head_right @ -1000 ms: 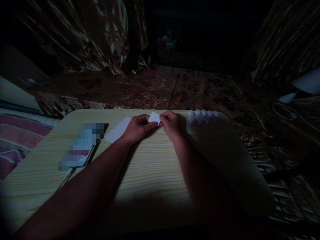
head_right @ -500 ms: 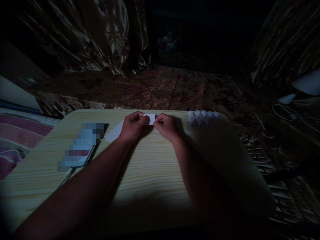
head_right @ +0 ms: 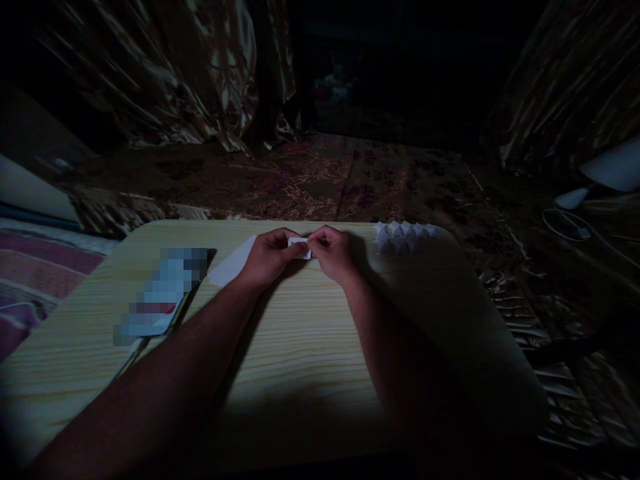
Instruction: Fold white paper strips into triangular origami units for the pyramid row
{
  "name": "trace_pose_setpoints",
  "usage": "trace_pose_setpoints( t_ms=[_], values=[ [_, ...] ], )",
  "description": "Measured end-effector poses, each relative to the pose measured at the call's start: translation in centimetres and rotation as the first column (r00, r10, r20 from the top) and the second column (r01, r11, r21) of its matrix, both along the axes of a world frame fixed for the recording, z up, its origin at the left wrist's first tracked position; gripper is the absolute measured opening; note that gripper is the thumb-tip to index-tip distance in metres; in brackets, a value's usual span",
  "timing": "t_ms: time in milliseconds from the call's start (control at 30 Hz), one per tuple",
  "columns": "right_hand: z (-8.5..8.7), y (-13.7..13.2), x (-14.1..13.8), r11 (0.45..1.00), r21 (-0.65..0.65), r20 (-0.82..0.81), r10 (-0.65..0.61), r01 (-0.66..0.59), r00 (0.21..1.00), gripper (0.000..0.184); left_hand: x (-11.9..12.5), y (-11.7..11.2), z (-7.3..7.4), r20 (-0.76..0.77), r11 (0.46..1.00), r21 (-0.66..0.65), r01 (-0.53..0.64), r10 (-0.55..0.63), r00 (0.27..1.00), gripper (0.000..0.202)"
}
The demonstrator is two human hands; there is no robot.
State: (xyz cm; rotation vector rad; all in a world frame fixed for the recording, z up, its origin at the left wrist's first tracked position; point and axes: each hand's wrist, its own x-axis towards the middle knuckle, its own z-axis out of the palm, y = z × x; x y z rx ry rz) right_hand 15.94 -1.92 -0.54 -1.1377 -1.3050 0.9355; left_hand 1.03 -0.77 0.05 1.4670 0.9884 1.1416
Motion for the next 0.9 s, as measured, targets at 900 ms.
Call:
trace_pose_setpoints(
  t_ms=[900],
  values=[
    [0.16,-0.25,-0.03,0.998,0.057,0.070,-0.004,0.000,0.998,0.002,0.03,0.22,-0.28,0.000,0.999,0.022,-0.048,0.048,0.999,0.017]
  ],
)
